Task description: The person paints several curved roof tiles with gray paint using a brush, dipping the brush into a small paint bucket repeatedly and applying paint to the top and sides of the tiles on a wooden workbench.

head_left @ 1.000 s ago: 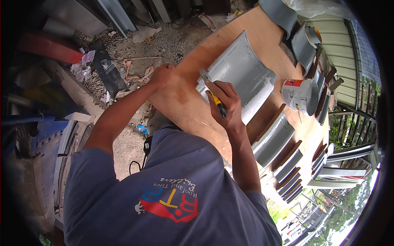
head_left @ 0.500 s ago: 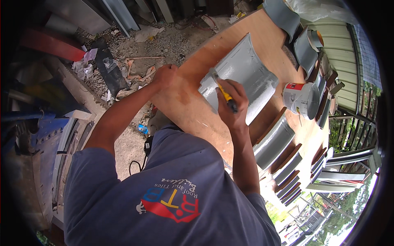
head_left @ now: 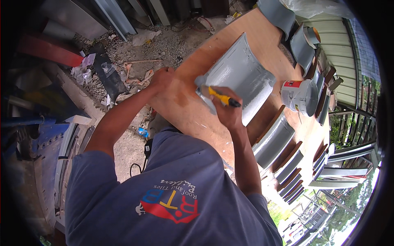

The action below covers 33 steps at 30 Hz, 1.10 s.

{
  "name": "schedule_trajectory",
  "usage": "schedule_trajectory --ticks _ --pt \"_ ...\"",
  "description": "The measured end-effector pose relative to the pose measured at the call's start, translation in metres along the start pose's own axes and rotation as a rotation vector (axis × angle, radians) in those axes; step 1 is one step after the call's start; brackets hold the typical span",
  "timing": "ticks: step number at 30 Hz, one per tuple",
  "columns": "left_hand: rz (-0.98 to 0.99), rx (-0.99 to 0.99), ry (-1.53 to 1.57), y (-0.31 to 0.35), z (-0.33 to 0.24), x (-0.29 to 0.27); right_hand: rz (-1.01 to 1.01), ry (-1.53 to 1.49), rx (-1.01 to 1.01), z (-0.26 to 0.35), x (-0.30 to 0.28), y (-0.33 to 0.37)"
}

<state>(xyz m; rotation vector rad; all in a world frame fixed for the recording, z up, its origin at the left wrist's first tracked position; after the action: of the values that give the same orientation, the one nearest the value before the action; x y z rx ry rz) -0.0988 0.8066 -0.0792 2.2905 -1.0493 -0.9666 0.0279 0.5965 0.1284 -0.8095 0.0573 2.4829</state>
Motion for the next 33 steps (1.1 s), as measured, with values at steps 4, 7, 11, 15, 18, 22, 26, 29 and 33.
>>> schedule_trajectory --ticks 4,7,11,15,18,22,26,29,33 --pt "-0.079 0.038 -0.044 0.000 0.001 -0.004 -0.063 -0.054 0.043 0.004 -0.007 0.018" --pt "-0.036 0.029 -0.028 -0.009 0.000 0.003 -0.235 0.024 -0.002 -0.023 -0.003 0.037" --pt "-0.048 0.043 -0.025 -0.016 0.015 0.007 -0.210 0.178 -0.001 -0.031 -0.004 0.056" --pt "-0.042 0.062 0.003 -0.020 0.020 0.007 -0.077 0.257 0.173 -0.033 -0.031 0.060" --pt "-0.036 0.070 -0.004 -0.019 0.017 0.006 0.015 0.197 0.270 -0.027 -0.048 0.044" --pt "-0.035 0.065 -0.012 -0.016 0.014 0.006 0.098 0.099 0.273 -0.055 -0.058 0.020" --pt "-0.062 0.075 0.021 -0.010 0.009 0.005 -0.168 0.274 0.022 -0.058 -0.079 0.004" --pt "-0.078 0.100 0.002 -0.010 0.009 0.004 -0.134 0.397 -0.156 -0.043 -0.073 0.011" --pt "-0.075 0.090 0.023 -0.011 0.009 0.005 0.139 0.337 -0.175 -0.027 -0.040 0.053"
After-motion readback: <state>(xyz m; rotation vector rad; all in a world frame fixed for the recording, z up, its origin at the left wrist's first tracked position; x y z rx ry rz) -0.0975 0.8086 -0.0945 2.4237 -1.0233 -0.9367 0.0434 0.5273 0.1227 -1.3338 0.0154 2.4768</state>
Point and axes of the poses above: each hand's wrist, its own y-axis away from the middle knuckle, its own x-axis out of the palm, z = x × y, the point moved 6 cm from there along -y, towards the middle knuckle, and after that the axes turned 6 degrees about -x, right-handed, at the moved point
